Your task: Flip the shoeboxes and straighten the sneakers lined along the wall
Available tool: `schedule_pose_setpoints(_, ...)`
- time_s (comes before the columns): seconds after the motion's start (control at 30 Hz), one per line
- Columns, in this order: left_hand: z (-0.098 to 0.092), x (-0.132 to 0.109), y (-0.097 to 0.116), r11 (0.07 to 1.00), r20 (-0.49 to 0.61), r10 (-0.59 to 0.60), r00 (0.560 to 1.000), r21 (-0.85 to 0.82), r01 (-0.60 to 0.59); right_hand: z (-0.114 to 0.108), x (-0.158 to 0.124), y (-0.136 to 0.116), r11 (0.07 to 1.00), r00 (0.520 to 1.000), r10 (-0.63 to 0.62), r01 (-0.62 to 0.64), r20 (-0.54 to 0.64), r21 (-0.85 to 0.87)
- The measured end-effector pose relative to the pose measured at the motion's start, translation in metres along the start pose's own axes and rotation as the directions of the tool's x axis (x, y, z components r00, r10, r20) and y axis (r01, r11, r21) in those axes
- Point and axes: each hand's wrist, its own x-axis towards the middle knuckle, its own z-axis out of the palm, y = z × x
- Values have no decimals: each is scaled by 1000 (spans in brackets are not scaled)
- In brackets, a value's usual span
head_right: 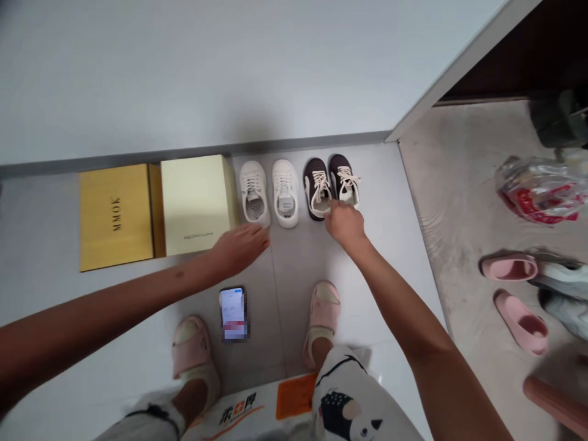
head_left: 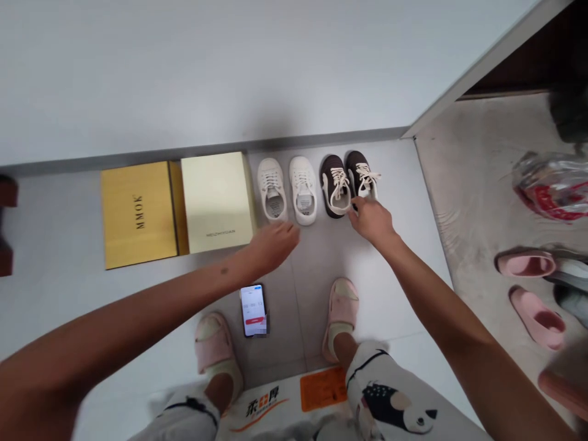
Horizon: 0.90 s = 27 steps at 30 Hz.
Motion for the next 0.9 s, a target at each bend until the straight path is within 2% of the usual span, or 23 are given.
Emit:
schedule_pose_setpoints(0.07, 0, -62, -19, 996, 67, -63, 996, -62, 67, 1, -18, -15, 999, 998, -50, 49, 47, 11)
schedule_pose_setpoints(0.13, 8, -124, -33, 964, 100, -202, 974, -152, 216, 4, -38, -29, 994, 988, -112, 110, 110, 24)
schedule_pose_setpoints(0.2, 24, -182, -40, 864, 132, -410, 903, -262, 430, 7, -63, -42, 981, 960, -193, 191, 203, 29)
schedule_pose_setpoints(0.23, 35, -209, -41, 781, 153, -516, 842, -319, 537, 8, -77, -48, 971, 936, -237, 238, 259, 30)
schedule_pose_setpoints(0.3, 61, -257, -42, 560, 169, -719, 674, -435, 706, 10, -105, -59, 938, 862, -333, 343, 383, 43)
schedule_pose_setpoints(0.4, 101, -308, -56, 211, 209, -896, 391, -575, 791, 11, -138, -87, 863, 697, -483, 480, 529, 155)
schedule_pose_setpoints(0.47, 122, -325, -84, 10, 242, -940, 239, -683, 731, 15, -148, -124, 808, 605, -575, 523, 551, 269)
schedule_pose_setpoints(0.5, 130, -328, -104, -77, 244, -955, 170, -754, 653, 19, -148, -149, 784, 581, -613, 529, 535, 323)
schedule_pose_setpoints(0.57, 141, -325, -151, -213, 246, -968, 39, -897, 387, 32, -140, -210, 743, 594, -668, 506, 447, 437)
schedule_pose_setpoints(0.63, 147, -315, -200, -306, 300, -952, -65, -944, 121, 50, -125, -281, 674, 663, -692, 452, 284, 584)
schedule_pose_setpoints(0.7, 149, -300, -242, -368, 370, -924, -99, -929, -37, 72, -107, -349, 616, 752, -635, 356, 175, 703)
schedule_pose_setpoints(0.73, 150, -291, -257, -376, 383, -919, -95, -923, -81, 82, -98, -380, 599, 799, -580, 290, 156, 746)
schedule_pose_setpoints(0.8, 152, -275, -278, -369, 375, -926, -32, -922, -119, 101, -81, -428, 593, 899, -400, 105, 179, 798)
schedule_pose_setpoints(0.83, 154, -267, -283, -355, 355, -935, 17, -927, -120, 109, -73, -445, 577, 928, -306, 2, 214, 817)
schedule_pose_setpoints(0.9, 157, -257, -286, -314, 304, -947, 102, -944, -100, 123, -61, -469, 508, 952, -139, -169, 274, 844)
